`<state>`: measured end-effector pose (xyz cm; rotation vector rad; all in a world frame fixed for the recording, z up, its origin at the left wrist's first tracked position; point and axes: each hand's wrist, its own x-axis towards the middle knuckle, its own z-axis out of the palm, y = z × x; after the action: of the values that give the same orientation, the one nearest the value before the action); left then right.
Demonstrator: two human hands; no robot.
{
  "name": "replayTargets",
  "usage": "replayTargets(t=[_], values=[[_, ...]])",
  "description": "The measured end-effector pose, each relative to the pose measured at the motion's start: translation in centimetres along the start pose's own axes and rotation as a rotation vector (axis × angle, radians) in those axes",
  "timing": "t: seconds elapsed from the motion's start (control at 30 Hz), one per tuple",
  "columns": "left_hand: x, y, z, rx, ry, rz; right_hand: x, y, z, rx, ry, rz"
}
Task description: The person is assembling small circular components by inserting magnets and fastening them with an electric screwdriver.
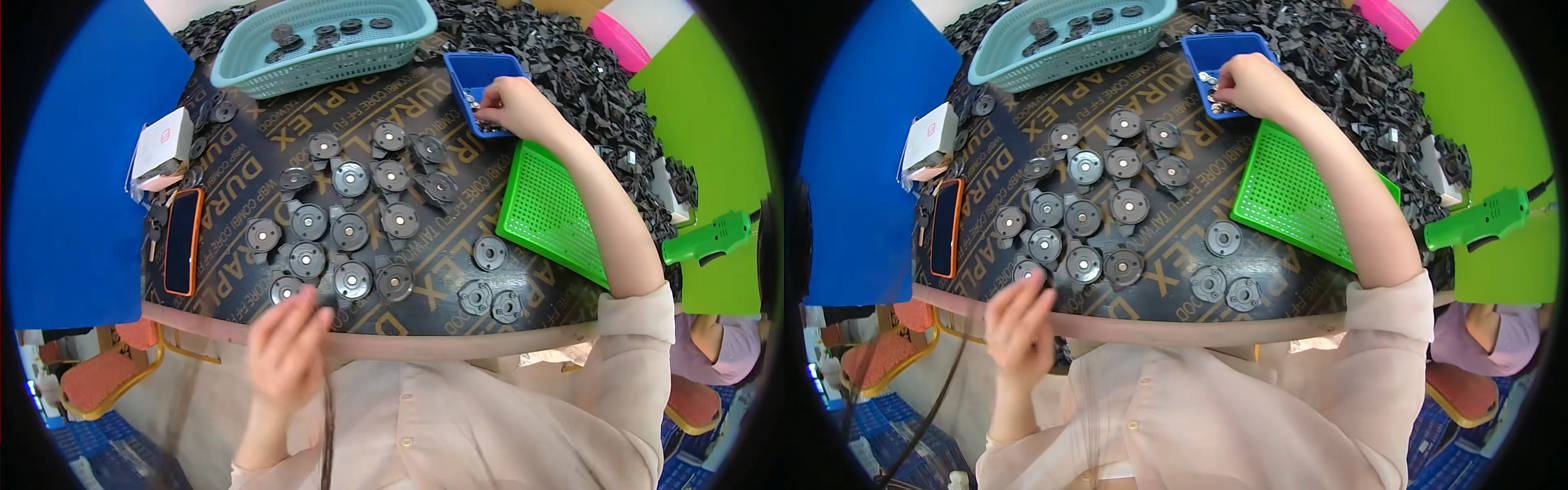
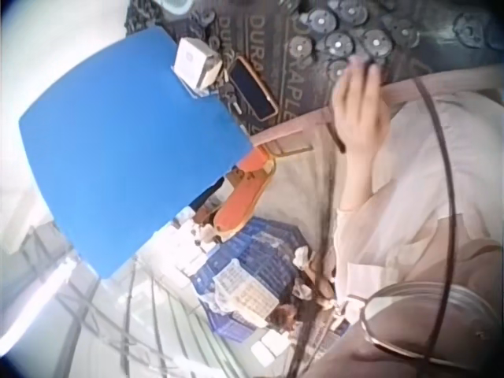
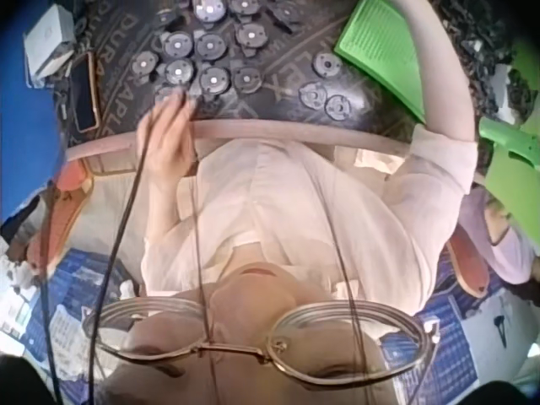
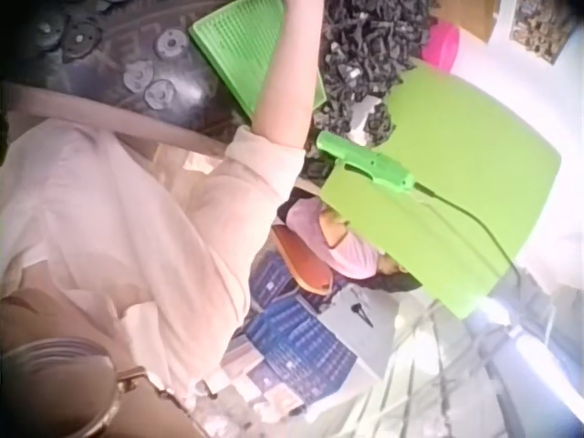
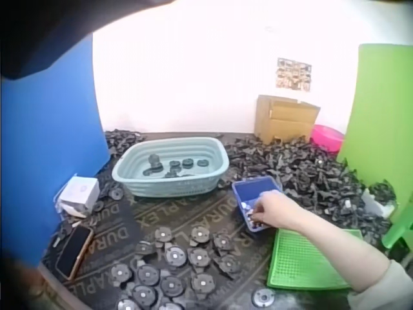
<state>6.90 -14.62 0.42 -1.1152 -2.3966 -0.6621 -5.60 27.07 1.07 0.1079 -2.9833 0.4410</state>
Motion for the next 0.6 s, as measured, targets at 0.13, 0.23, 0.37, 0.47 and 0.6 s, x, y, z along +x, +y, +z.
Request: replayTargets(t=[0.13,0.23,0.37,0.47,0.6], values=[[3.7,6.6,4.7,-0.252,-0.148,0.066,0.1,-1.1,-0.9,0.116,0.0,0.099],[6.5,9.4,7.2,-0.206,-0.31,-0.021,-0.6,-1.2,-1.7,0.134,0.003,0.146],[6.8,9.9,8.0,-0.211,-0.439,-0.065,-2.0,-0.8,-2.9,0.197,0.034,0.211],[6.5,9.7,7.6,-0.445,-0.477,-0.155,-2.4,-0.1,-2.9,0.304,0.026,0.229],[7.7,9.5,6.4,-0.781,-0.642,-0.473,-2.4,0.6,-2.7,0.358,0.039,0.287]])
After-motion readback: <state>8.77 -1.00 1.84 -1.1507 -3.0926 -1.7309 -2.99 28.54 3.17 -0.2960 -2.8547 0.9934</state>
